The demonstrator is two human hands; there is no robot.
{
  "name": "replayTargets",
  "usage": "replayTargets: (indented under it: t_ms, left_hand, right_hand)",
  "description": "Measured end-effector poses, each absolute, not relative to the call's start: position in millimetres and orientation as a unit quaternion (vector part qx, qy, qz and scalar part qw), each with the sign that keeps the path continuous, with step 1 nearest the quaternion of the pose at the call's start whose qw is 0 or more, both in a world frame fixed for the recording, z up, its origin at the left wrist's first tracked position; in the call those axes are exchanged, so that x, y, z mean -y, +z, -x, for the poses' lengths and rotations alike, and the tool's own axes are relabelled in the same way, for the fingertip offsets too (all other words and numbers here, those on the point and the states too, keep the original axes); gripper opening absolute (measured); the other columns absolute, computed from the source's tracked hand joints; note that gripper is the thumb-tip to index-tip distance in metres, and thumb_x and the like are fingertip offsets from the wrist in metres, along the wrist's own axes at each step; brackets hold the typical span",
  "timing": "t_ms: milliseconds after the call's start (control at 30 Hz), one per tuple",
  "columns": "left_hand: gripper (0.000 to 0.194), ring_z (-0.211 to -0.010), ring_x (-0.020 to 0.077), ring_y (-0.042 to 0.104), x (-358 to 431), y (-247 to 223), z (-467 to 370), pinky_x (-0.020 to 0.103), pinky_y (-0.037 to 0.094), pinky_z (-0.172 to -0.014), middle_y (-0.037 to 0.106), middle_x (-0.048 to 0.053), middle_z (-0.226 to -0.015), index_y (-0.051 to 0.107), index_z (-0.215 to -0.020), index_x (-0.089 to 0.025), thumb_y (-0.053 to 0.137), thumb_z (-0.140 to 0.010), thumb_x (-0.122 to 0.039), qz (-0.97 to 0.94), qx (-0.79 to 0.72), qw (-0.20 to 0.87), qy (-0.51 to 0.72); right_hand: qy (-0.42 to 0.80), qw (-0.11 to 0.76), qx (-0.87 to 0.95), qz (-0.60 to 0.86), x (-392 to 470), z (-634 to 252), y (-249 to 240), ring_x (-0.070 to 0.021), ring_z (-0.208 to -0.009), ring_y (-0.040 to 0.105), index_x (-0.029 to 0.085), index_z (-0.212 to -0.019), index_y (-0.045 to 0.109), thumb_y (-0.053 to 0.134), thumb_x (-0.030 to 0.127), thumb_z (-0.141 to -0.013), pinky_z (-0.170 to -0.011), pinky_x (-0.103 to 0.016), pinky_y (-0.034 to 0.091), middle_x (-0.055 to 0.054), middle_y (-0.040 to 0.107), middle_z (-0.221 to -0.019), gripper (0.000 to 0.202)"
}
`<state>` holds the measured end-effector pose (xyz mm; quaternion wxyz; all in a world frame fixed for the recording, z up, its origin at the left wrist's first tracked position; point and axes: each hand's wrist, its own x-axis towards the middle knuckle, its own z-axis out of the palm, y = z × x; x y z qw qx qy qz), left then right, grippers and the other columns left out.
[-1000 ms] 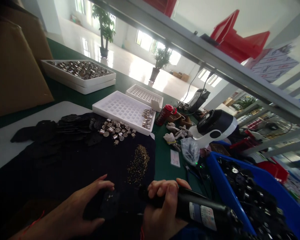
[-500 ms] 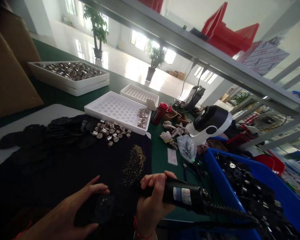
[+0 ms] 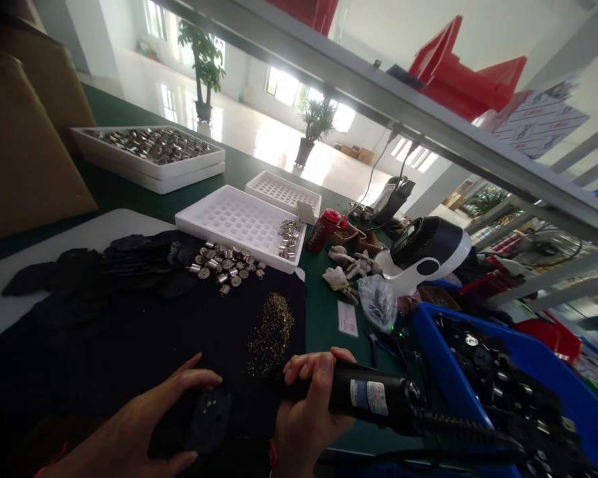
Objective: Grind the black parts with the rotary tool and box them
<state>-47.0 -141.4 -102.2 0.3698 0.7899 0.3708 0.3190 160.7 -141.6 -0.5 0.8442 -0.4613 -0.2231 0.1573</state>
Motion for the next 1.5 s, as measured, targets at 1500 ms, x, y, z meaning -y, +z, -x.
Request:
replayTargets:
  t_ms: [1500]
  left_hand:
    - [0.089,-0.133,0.0326,0.069,138.8,-107.7,36.3,0.054,0.029,-0.133,0.076,0.001,-0.131,0.046,-0.146,-0.032,0.078,-0.066,-0.011,-0.782,-0.315,0.413,0.344]
  right_hand:
    - [0.297,0.809,0.32,0.393,149.5,-110.2,8.5,-0.0084,-0.043,0.053,0.025,-0.095,0.064,0.076,0.029,-0.094,-0.045,-0.021,0.052,0.011,0.057,-0.06,0.013]
